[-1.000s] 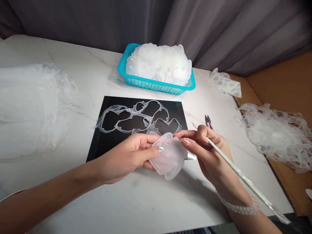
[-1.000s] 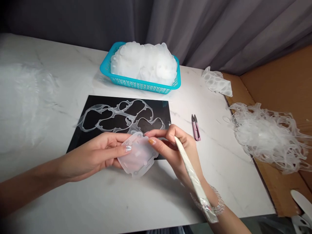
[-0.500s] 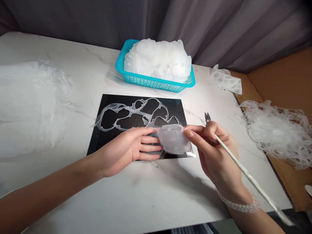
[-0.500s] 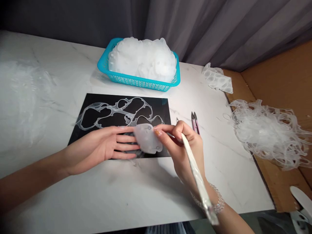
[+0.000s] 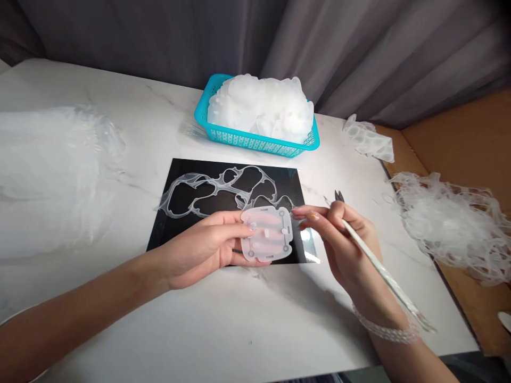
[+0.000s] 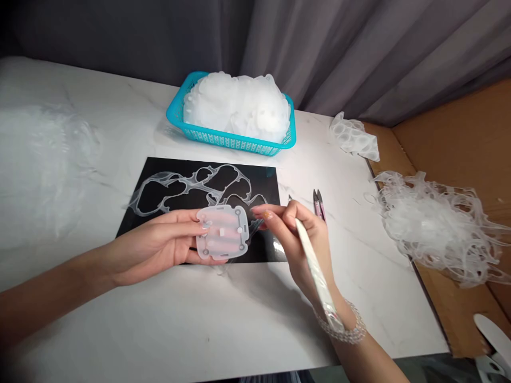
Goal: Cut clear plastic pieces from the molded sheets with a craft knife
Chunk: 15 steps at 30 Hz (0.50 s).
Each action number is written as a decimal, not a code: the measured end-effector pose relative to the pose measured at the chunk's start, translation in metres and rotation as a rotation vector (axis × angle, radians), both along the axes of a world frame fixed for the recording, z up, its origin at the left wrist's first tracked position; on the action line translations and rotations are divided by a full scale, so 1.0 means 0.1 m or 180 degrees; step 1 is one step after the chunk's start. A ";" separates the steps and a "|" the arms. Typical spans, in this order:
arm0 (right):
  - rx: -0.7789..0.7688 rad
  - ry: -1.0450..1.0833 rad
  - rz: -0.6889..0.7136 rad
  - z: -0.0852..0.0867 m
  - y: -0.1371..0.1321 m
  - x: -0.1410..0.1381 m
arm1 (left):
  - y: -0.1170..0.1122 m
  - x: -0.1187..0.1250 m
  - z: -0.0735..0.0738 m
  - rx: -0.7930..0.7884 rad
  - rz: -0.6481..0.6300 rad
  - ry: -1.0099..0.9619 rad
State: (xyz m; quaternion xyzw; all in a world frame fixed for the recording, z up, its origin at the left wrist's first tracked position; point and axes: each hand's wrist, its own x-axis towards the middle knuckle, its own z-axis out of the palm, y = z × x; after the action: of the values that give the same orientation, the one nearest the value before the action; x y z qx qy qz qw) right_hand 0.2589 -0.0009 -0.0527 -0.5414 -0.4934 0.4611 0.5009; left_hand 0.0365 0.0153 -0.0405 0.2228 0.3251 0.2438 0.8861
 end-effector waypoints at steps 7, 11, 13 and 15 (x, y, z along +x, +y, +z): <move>-0.0331 0.0111 0.0422 -0.02 -0.03 -0.10 | -0.01 0.00 -0.05 0.0227 -0.0071 -0.0024; 0.0026 -0.0194 0.0193 0.09 0.15 -0.03 | 0.04 -0.07 -0.08 0.0793 0.0150 0.0496; 0.0344 -0.0484 0.0039 0.21 0.38 0.02 | 0.11 -0.12 -0.07 0.1272 0.0355 0.0891; 0.0717 -0.0733 -0.0025 0.35 0.71 0.03 | 0.19 -0.18 -0.05 0.1890 0.0569 0.1361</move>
State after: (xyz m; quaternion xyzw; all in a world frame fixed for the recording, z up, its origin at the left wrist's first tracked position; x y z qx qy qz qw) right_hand 0.2614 0.0696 -0.0173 -0.5330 -0.5940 0.3358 0.5003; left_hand 0.0189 0.0340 -0.0455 0.4867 0.4360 0.3519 0.6703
